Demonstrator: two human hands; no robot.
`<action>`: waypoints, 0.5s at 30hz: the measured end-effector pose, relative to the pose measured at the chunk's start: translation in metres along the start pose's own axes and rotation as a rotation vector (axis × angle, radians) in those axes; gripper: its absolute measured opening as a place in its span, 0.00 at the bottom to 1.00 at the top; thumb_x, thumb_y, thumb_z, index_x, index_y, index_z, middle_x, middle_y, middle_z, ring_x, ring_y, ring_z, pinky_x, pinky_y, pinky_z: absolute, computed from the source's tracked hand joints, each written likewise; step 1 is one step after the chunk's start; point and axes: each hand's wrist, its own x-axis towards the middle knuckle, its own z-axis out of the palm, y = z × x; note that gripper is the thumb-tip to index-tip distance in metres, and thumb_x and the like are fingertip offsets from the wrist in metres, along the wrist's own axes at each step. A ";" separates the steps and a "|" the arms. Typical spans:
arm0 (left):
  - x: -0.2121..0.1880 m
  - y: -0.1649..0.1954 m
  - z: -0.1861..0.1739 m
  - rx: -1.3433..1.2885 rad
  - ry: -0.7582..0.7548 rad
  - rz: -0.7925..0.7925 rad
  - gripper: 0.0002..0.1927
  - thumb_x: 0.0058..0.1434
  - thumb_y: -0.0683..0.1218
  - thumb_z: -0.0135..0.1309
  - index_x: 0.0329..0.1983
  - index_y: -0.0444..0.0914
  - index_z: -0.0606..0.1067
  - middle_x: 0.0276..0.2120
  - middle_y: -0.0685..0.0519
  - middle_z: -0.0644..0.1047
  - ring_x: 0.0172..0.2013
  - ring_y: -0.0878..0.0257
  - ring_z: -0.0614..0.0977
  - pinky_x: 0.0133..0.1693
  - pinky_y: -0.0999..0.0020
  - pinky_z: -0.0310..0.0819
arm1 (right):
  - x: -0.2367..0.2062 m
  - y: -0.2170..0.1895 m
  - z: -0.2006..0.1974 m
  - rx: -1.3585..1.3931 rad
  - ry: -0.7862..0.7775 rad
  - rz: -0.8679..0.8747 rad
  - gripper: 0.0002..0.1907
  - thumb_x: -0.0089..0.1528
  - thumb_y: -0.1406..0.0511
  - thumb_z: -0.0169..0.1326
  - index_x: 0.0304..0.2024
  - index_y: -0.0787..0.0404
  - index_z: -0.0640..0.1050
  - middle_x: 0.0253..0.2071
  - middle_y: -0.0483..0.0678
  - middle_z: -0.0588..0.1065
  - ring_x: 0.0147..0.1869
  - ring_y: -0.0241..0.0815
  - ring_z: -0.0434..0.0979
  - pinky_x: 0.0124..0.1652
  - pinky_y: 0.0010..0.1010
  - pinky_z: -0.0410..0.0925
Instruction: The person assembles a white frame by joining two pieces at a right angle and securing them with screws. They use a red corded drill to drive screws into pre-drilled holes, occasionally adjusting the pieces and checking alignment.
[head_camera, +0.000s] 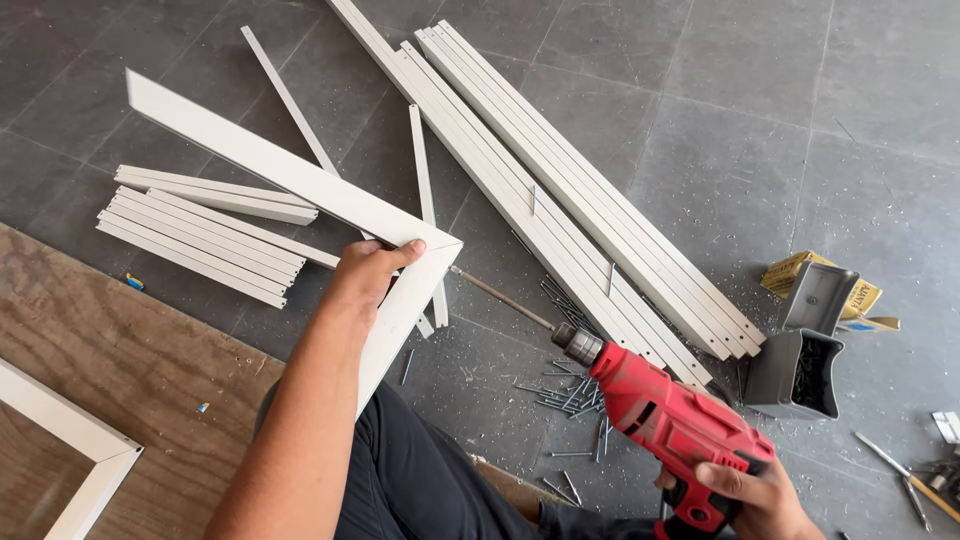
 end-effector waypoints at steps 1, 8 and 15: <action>0.000 -0.001 0.000 0.010 0.002 0.000 0.20 0.55 0.47 0.64 0.46 0.28 0.80 0.40 0.40 0.84 0.38 0.53 0.85 0.40 0.61 0.78 | 0.000 0.000 0.000 -0.011 0.030 0.053 0.49 0.47 0.65 0.64 0.70 0.69 0.63 0.46 0.65 0.80 0.38 0.57 0.84 0.41 0.48 0.76; -0.008 -0.001 0.001 0.063 -0.053 0.046 0.21 0.57 0.48 0.62 0.49 0.29 0.79 0.42 0.41 0.84 0.39 0.57 0.86 0.41 0.68 0.78 | -0.003 0.010 -0.002 0.229 -0.013 0.067 0.47 0.53 0.62 0.63 0.70 0.69 0.60 0.40 0.65 0.78 0.36 0.60 0.82 0.38 0.52 0.75; -0.012 0.005 0.002 -0.032 -0.135 0.027 0.19 0.54 0.46 0.62 0.44 0.27 0.78 0.36 0.39 0.83 0.34 0.54 0.85 0.34 0.62 0.80 | -0.012 0.016 0.003 0.362 0.016 0.039 0.44 0.55 0.59 0.62 0.71 0.69 0.63 0.42 0.75 0.78 0.33 0.61 0.81 0.36 0.54 0.75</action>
